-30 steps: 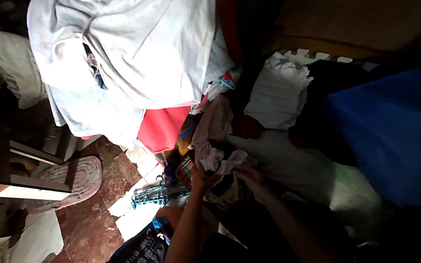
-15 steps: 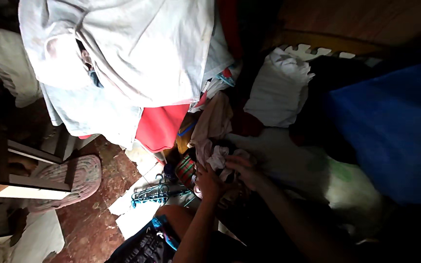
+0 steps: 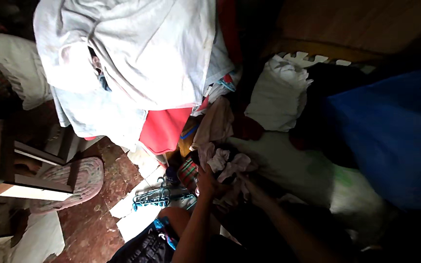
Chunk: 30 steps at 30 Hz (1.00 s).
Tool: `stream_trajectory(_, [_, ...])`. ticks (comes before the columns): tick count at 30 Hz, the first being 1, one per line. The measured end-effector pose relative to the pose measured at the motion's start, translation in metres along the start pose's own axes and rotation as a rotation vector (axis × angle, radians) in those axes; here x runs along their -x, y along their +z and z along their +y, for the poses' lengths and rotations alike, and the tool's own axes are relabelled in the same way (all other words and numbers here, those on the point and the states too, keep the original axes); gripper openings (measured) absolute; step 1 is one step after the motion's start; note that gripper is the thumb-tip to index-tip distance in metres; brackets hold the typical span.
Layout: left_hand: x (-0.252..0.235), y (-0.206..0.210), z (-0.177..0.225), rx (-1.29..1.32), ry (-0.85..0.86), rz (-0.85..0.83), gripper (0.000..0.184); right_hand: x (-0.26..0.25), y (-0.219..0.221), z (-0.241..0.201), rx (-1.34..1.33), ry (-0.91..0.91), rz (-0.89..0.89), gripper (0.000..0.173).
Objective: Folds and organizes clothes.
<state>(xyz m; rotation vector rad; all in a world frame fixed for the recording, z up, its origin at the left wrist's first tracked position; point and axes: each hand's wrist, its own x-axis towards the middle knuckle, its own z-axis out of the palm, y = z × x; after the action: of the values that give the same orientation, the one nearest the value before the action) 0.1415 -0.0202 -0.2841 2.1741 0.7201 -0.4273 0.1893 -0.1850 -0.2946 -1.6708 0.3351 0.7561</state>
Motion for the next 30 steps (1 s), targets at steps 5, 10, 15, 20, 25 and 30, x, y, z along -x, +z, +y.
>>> stream_trajectory(5, [0.021,-0.013,-0.009,0.212,0.15,0.037,0.128,0.02,0.011,-0.018,0.006,-0.085,0.004,0.056])
stream_trajectory(10, [0.05,-0.024,0.002,0.228,0.241,0.193,0.116,0.033,0.012,-0.032,0.004,-0.172,-0.035,0.045])
stream_trajectory(15, [0.058,-0.011,0.008,0.174,0.158,0.148,0.114,0.038,0.004,-0.024,0.004,-0.176,-0.022,0.045])
stream_trajectory(20, [0.047,0.021,0.01,-0.019,0.024,-0.012,0.117,0.019,-0.014,0.014,-0.013,-0.084,0.127,0.07])
stream_trajectory(25, [0.044,0.018,0.01,0.106,0.038,0.045,0.147,0.004,-0.016,0.016,-0.017,-0.135,0.187,0.086])
stream_trajectory(30, [0.037,0.009,0.007,0.272,0.136,0.09,0.148,0.004,-0.015,0.01,0.068,-0.139,0.149,0.069])
